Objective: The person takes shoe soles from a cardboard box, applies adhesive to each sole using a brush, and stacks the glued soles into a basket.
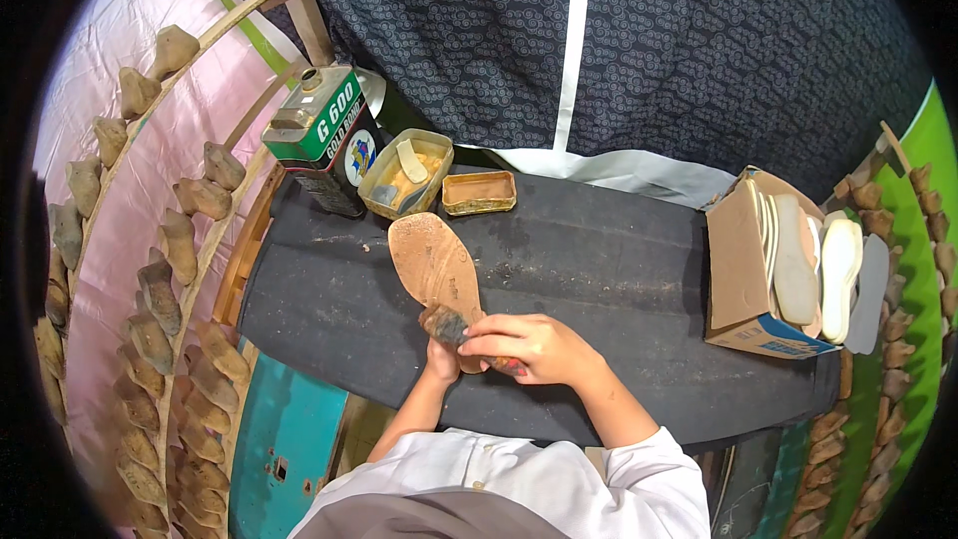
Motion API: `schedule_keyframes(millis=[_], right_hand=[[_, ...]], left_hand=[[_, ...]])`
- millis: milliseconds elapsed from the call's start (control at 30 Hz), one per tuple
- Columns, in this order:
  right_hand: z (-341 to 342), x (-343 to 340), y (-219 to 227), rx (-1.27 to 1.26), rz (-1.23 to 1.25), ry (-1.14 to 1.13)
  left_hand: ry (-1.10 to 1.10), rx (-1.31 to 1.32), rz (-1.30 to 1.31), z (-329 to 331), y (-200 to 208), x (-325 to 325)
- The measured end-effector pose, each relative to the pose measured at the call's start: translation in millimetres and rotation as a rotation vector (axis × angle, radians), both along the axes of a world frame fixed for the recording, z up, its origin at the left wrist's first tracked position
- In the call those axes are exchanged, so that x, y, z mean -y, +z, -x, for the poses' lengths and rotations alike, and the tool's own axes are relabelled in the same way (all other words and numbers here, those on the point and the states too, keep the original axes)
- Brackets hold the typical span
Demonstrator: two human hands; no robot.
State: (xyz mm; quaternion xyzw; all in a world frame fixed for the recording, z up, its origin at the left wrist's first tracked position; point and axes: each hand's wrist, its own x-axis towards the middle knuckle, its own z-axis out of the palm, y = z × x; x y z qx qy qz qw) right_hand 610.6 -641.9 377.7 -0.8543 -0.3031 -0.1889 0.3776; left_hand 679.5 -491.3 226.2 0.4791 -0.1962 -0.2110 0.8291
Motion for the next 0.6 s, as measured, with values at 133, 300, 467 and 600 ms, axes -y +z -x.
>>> schedule_keyframes(millis=[133, 300, 467, 600], right_hand=[[-5.4, 10.4, 1.2, 0.145, -0.050, -0.362], [1.1, 1.5, 3.9, 0.015, -0.055, -0.021], [-3.3, 5.0, 2.4, 0.108, -0.101, -0.208], [-2.1, 8.2, -1.4, 0.080, -0.075, -0.175]], left_hand=[[-0.185, -0.132, 0.125, -4.6, 5.1, 1.9], [-0.092, -0.019, 0.030, -2.0, -1.0, 0.3], [-0.155, -0.114, 0.109, -5.2, 0.2, 4.1], [-0.100, -0.126, 0.079, -2.2, 2.9, 3.5]])
